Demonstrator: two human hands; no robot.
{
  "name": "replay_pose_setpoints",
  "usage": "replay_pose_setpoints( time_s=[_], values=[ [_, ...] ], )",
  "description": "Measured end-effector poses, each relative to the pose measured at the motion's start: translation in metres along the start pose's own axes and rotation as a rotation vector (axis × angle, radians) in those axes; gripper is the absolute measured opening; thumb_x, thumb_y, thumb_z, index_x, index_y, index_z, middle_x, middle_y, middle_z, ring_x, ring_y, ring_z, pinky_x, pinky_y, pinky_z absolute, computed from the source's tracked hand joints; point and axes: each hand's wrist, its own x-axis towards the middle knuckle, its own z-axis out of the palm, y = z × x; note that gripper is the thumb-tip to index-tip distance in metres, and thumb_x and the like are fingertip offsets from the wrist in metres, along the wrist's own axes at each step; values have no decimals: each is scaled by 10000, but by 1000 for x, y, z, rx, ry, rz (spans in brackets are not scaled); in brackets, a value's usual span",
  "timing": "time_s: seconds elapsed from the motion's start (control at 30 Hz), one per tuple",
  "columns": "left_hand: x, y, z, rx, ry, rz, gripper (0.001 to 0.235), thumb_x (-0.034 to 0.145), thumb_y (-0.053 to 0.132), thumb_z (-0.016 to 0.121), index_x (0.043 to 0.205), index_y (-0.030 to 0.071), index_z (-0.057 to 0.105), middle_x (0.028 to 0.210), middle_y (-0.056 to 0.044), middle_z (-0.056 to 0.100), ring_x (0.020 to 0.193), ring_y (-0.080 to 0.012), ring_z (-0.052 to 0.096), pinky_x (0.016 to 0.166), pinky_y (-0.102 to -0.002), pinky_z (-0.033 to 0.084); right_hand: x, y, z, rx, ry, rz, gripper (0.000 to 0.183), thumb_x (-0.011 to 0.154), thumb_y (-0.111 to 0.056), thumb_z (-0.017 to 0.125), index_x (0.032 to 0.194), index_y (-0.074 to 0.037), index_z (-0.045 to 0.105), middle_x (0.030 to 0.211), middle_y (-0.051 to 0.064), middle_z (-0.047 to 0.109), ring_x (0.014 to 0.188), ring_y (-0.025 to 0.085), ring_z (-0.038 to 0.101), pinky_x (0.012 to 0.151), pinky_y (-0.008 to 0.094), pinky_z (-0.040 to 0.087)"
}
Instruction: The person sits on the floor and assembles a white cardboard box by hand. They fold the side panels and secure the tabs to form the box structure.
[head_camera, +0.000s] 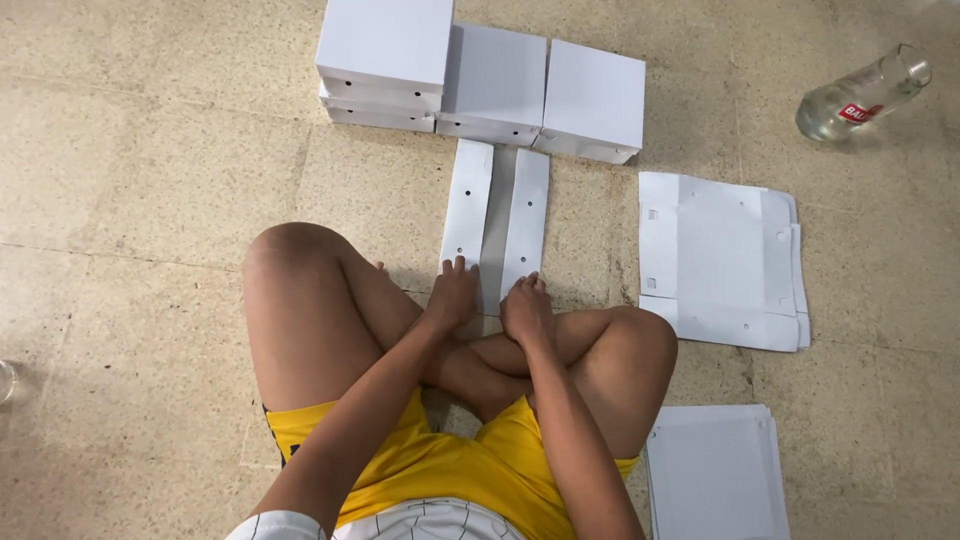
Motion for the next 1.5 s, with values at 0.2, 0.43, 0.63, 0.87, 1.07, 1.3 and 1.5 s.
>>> replay_pose_setpoints(
  time_s=[0.2, 0.43, 0.63, 0.87, 1.07, 1.3, 1.5],
  values=[
    [-2, 1, -2, 178, 19, 91, 659, 738, -83, 717, 1371, -53, 536, 1275, -252, 546, 1175, -403, 573, 749, -383, 635, -6, -11, -7, 282, 119, 135, 675, 1023, -262, 377, 1465, 236, 268, 1488, 406, 340, 1238, 476, 470, 996, 508, 455],
    [30, -42, 15, 285, -128, 153, 806, 709, 13, 793, 1460, 162, 543, 1368, -136, 599, 1240, -310, 593, 923, -447, 570, -14, -19, -13, -152, 169, -11, 561, 992, -395, 488, 1116, 102, 715, 1364, 383, 542, 1194, 443, 543, 869, 415, 485],
    [23, -74, -54, 132, -206, 104, 607, 814, 80, 722, 1393, 234, 627, 1320, -124, 649, 1219, -312, 627, 980, -442, 539, -27, -25, -38, 21, 125, 68, 567, 980, -348, 494, 1187, 166, 616, 1378, 391, 509, 1216, 444, 543, 924, 450, 512],
    [64, -84, 6, 411, 71, 259, 314, 779, 145, 794, 1091, 174, 773, 1154, -105, 591, 1031, -251, 635, 829, -387, 575, -47, -39, -81, 304, 183, 40, 702, 970, -345, 540, 1431, 161, 383, 1294, 450, 497, 1162, 519, 540, 927, 572, 491],
    [72, -79, 19, 562, 110, 399, 186, 702, 100, 810, 883, 114, 768, 935, -114, 620, 852, -240, 650, 724, -364, 533, -31, -62, -47, -67, 105, 119, 817, 987, -465, 532, 1494, 150, 353, 1424, 489, 386, 1326, 517, 412, 1075, 422, 421],
    [71, -70, 12, 609, 141, 498, 130, 693, 39, 770, 798, 101, 725, 798, -109, 661, 781, -259, 645, 740, -383, 507, -14, -57, -21, -123, 152, 149, 899, 1006, -587, 393, 1492, 168, 329, 1410, 461, 437, 1362, 549, 356, 1098, 456, 339],
    [73, -86, 13, 404, 90, 429, 307, 671, 139, 883, 924, 63, 728, 886, -107, 675, 887, -249, 669, 834, -363, 534, -19, -55, -17, -147, 167, 112, 1009, 958, -685, 388, 1488, 170, 325, 1407, 486, 412, 1334, 567, 395, 1058, 468, 358]
  ],
)
